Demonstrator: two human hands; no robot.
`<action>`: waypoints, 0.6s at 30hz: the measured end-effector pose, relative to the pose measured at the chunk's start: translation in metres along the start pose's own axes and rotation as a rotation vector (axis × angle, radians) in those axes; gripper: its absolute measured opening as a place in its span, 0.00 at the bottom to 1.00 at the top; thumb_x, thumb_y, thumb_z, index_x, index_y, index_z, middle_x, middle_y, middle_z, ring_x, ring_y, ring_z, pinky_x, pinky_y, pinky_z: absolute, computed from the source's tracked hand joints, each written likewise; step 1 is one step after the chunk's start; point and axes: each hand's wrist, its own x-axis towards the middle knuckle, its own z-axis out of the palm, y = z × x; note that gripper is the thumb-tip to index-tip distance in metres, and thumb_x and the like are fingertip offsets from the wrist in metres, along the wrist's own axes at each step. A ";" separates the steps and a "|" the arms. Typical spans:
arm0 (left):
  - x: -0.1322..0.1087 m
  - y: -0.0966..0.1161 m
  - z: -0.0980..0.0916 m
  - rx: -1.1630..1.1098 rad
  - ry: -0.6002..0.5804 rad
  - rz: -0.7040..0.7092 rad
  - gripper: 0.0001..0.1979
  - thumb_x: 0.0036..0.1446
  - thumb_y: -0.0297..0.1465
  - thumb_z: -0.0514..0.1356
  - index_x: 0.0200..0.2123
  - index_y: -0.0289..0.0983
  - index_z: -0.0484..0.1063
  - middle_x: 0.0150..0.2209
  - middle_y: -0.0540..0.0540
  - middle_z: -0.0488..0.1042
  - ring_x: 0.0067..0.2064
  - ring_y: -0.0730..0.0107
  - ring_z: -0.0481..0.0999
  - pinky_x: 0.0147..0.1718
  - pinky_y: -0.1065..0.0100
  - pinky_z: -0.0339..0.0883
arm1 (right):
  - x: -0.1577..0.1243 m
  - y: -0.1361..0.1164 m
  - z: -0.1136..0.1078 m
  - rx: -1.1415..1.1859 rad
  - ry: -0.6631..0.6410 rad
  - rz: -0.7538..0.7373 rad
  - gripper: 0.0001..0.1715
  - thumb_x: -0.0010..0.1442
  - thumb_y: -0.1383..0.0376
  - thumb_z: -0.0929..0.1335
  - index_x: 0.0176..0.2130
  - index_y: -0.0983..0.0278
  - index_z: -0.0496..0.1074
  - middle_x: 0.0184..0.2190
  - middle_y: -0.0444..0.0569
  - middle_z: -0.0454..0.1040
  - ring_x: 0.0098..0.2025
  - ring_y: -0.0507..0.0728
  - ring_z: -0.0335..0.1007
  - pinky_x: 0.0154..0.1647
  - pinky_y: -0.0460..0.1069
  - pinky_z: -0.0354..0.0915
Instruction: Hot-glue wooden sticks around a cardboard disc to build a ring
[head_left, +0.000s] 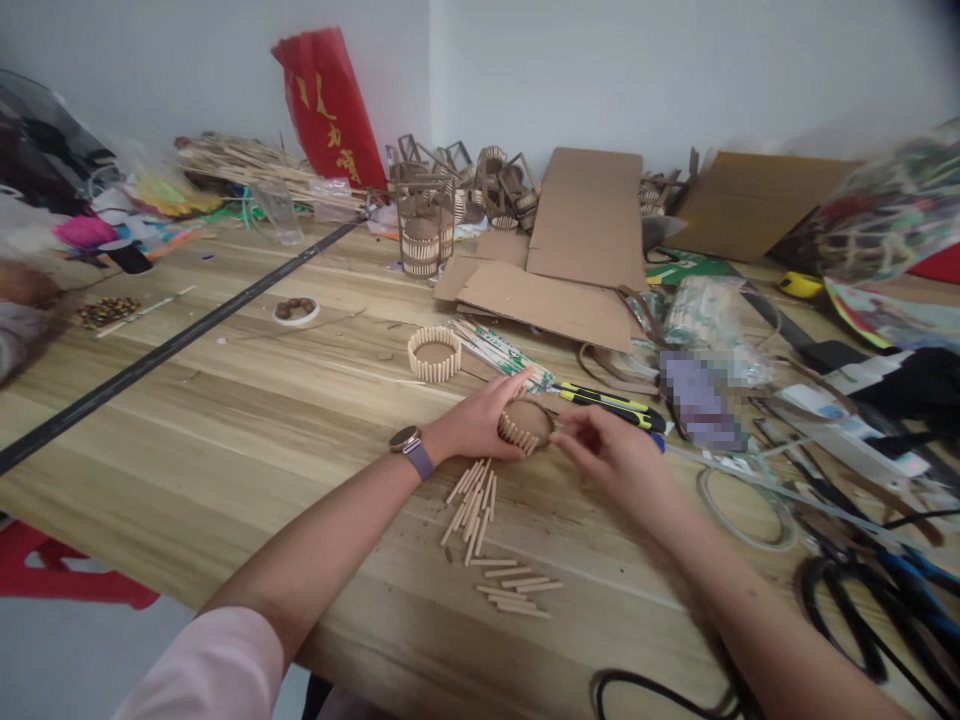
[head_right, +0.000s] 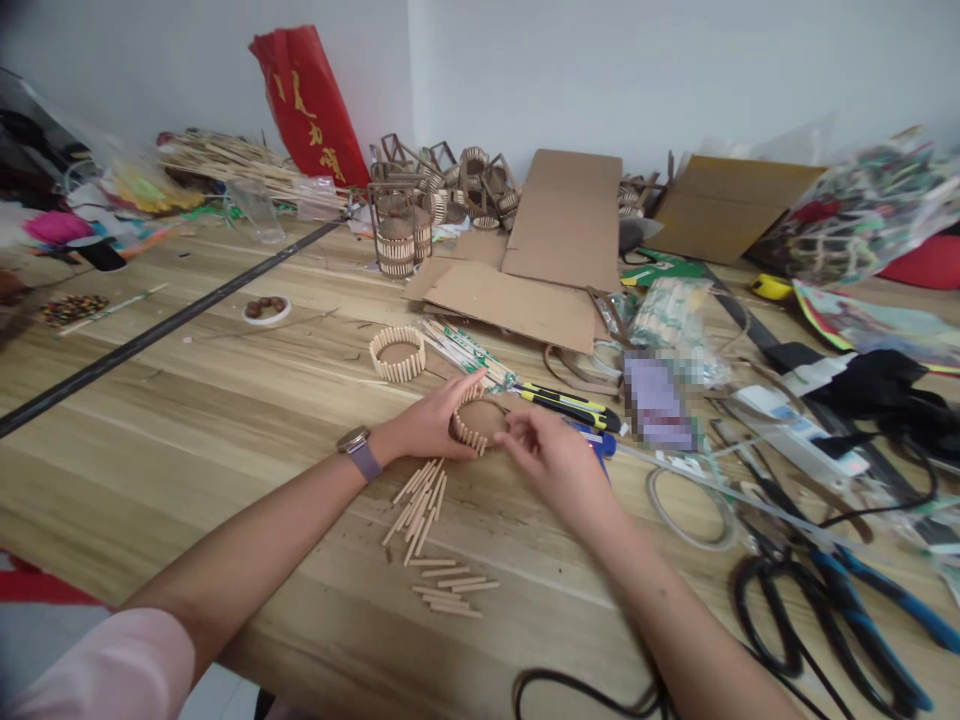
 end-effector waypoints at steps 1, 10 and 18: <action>0.000 0.000 0.000 -0.005 -0.004 0.002 0.58 0.41 0.34 0.72 0.68 0.39 0.39 0.66 0.34 0.52 0.66 0.47 0.55 0.63 0.50 0.53 | -0.001 0.002 -0.008 -0.011 0.030 0.029 0.13 0.59 0.55 0.65 0.36 0.62 0.71 0.26 0.47 0.76 0.24 0.55 0.69 0.25 0.48 0.61; -0.002 0.008 0.000 0.044 0.026 -0.002 0.63 0.38 0.33 0.74 0.68 0.41 0.35 0.66 0.33 0.47 0.67 0.43 0.50 0.65 0.47 0.50 | -0.032 0.047 -0.050 -0.341 0.068 0.366 0.20 0.56 0.48 0.63 0.25 0.59 0.68 0.18 0.48 0.73 0.20 0.59 0.68 0.21 0.50 0.57; -0.001 0.012 0.004 0.130 0.077 0.070 0.61 0.39 0.30 0.73 0.67 0.43 0.35 0.64 0.34 0.48 0.66 0.43 0.53 0.63 0.46 0.54 | -0.040 0.061 -0.037 -0.377 -0.101 0.471 0.19 0.53 0.49 0.67 0.27 0.62 0.72 0.23 0.52 0.76 0.26 0.61 0.72 0.25 0.51 0.60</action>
